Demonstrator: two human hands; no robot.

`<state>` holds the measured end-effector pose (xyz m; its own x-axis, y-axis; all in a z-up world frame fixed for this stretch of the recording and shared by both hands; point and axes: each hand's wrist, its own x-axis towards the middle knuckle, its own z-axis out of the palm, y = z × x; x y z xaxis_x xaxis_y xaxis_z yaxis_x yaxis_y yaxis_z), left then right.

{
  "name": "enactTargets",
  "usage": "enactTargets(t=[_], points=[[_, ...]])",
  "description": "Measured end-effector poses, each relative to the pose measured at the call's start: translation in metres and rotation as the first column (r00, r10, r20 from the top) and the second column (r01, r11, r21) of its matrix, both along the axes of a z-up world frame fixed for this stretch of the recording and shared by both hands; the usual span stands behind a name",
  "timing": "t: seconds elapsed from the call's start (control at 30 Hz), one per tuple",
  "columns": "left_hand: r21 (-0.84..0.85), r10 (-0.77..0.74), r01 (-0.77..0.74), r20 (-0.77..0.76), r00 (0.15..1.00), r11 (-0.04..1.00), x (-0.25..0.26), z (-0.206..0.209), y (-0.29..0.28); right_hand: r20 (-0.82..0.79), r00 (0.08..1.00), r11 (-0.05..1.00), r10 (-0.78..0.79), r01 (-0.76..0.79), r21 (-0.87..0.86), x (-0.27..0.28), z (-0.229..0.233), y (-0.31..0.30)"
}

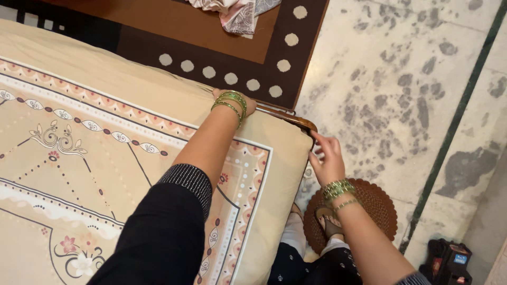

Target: The person spreads a bedsheet over a mattress, tucks its edges underneath the mattress by hand, and smooths the surface.

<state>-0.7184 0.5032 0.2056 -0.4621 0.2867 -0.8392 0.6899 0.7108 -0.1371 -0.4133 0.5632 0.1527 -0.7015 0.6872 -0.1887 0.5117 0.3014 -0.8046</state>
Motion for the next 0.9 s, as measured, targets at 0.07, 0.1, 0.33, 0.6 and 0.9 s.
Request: enactTargets(t=[0.07, 0.1, 0.33, 0.6, 0.9], points=[[0.020, -0.016, 0.016, -0.003, 1.000, 1.000, -0.002, 0.000, -0.002, -0.014, 1.000, 0.996, 0.021, -0.020, 0.089, -0.018, -0.005, 0.008], [0.038, -0.033, 0.033, -0.002, 0.999, 0.999, -0.002, -0.002, -0.003, -0.022, 0.999, 0.984, 0.042, -0.037, 0.175, -0.024, -0.007, 0.012], [0.087, 0.015, -0.008, -0.071, 0.997, 0.996, 0.004, -0.001, -0.004, -0.012, 0.999, 0.884, 0.029, -0.020, 0.468, -0.016, -0.015, 0.032], [0.438, 0.022, 0.367, -0.666, 0.746, 0.820, 0.042, 0.003, -0.026, 0.217, 0.974, 0.986, -0.071, 0.102, -0.135, -0.015, -0.028, 0.064], [0.705, 0.646, -0.270, -0.338, 0.684, 0.655, 0.096, -0.011, -0.070, -0.190, 0.971, 0.987, 0.148, -0.134, 0.086, -0.078, 0.036, -0.015]])
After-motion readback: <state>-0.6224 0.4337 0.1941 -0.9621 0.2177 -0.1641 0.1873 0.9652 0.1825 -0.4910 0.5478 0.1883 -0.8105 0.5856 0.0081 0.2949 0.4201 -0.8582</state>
